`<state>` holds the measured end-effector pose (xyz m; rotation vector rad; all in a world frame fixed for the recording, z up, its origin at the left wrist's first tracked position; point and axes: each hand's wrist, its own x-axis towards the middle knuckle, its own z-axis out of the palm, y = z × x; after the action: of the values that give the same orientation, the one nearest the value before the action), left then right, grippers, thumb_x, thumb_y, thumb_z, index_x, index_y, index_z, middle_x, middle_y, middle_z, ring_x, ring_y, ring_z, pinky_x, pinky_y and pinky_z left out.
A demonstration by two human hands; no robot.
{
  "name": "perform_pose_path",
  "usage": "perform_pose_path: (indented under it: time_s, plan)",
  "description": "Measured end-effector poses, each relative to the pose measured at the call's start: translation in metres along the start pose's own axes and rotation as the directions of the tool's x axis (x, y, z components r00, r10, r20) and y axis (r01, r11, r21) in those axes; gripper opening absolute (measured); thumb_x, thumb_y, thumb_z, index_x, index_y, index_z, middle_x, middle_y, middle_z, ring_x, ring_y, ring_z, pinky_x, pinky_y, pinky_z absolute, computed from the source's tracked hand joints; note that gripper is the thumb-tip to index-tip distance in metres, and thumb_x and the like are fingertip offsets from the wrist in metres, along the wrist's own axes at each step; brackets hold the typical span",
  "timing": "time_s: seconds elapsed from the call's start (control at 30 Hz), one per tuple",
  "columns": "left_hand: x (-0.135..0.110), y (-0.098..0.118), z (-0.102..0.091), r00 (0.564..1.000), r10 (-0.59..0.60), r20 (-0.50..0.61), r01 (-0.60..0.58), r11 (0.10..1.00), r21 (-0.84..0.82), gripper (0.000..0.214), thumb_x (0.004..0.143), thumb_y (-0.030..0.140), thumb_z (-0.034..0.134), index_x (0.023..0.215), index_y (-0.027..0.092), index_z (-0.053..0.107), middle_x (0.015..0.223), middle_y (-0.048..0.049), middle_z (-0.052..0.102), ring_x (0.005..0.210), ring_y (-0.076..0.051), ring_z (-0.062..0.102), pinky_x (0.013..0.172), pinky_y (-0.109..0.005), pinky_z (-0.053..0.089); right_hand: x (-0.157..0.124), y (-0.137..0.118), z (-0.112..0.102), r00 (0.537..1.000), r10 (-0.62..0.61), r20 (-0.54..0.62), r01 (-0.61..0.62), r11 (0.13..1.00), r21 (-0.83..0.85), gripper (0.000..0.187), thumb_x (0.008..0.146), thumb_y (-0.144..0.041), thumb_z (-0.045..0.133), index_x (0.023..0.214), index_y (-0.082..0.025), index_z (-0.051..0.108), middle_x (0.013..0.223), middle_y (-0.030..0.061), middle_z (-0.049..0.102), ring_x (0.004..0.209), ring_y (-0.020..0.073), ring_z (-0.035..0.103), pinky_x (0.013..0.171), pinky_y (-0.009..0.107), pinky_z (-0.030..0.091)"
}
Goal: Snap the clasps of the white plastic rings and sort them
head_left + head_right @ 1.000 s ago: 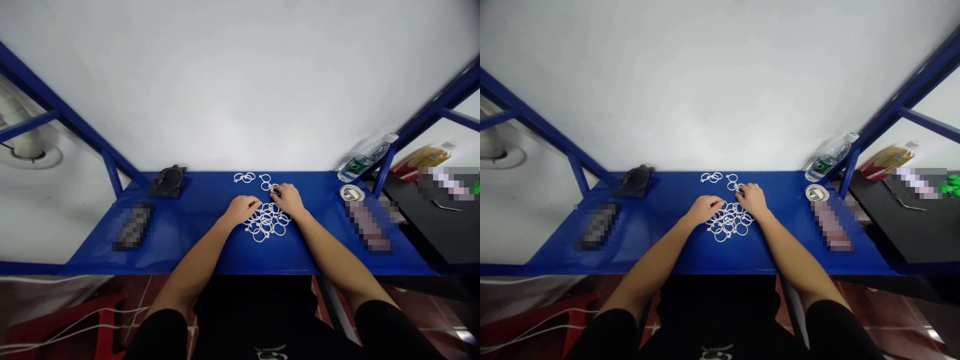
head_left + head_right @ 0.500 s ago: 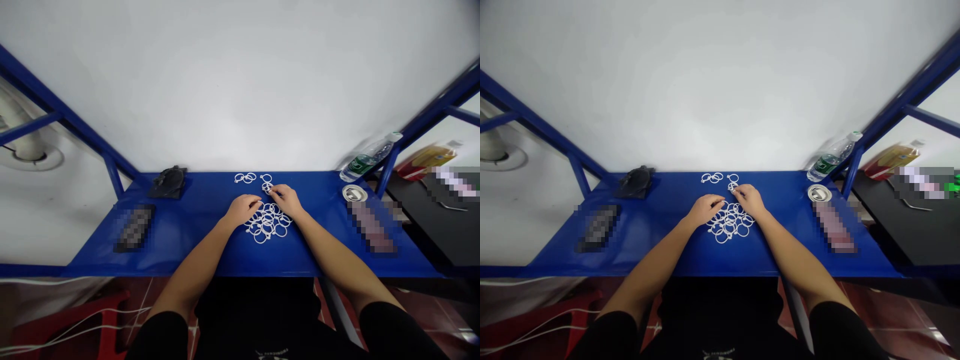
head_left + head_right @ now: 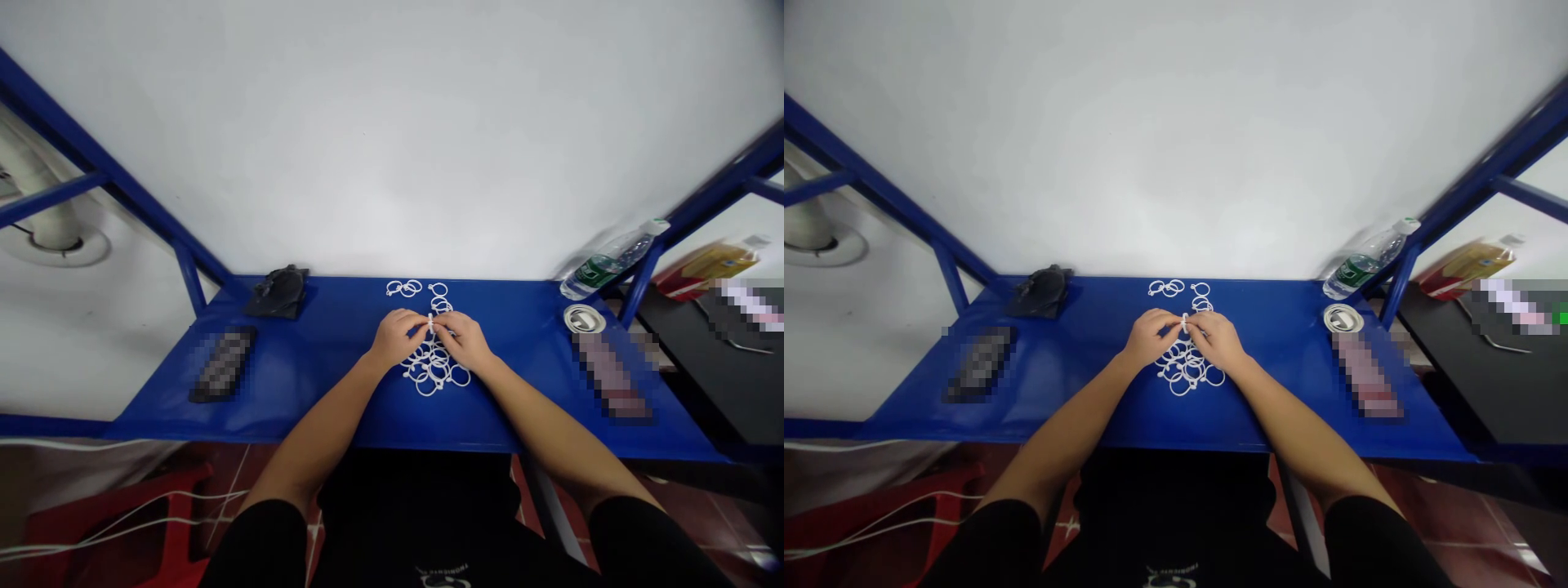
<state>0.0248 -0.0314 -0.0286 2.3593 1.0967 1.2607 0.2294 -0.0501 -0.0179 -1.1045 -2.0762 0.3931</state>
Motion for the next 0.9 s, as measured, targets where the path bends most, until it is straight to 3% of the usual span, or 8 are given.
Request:
perform_pose_path:
  time_s: [0.27, 0.63, 0.9]
  plan:
    - [-0.0003, 0.0029, -0.0012, 0.998, 0.045, -0.039, -0.045, 0.999, -0.008, 0.020, 0.101, 0.031, 0.060, 0.091, 0.023, 0.075, 0.092, -0.0047, 0.080, 0.086, -0.018, 0.073, 0.085, -0.037, 0.057, -0.0011, -0.0027, 0.0012, 0.993, -0.051, -0.108, 0.049, 0.998, -0.025, 0.028, 0.106, -0.038, 0.049, 0.105, -0.024, 0.073, 0.104, 0.0091, 0.077, 0.101, 0.0237, 0.070, 0.092, 0.039, 0.055]
    - [-0.0036, -0.0059, -0.0063, 0.993, 0.049, 0.111, -0.064, 0.990, 0.130, 0.029, 0.105, 0.037, 0.054, 0.092, 0.024, 0.077, 0.092, -0.0047, 0.080, 0.084, -0.019, 0.071, 0.082, -0.037, 0.052, 0.0030, -0.0030, 0.0025, 1.000, -0.015, 0.021, 0.016, 1.000, -0.022, 0.029, 0.108, -0.037, 0.040, 0.102, -0.024, 0.065, 0.098, 0.0098, 0.070, 0.094, 0.0245, 0.065, 0.089, 0.039, 0.053]
    - [-0.0015, -0.0056, -0.0052, 0.997, 0.051, 0.058, -0.057, 0.994, 0.096, 0.023, 0.102, 0.032, 0.056, 0.091, 0.023, 0.074, 0.092, -0.0058, 0.078, 0.088, -0.020, 0.070, 0.086, -0.039, 0.052, 0.0050, 0.0010, 0.0012, 0.999, -0.004, 0.040, 0.005, 1.000, -0.021, 0.032, 0.108, -0.038, 0.040, 0.108, -0.023, 0.068, 0.101, 0.0094, 0.071, 0.096, 0.0248, 0.065, 0.091, 0.040, 0.052]
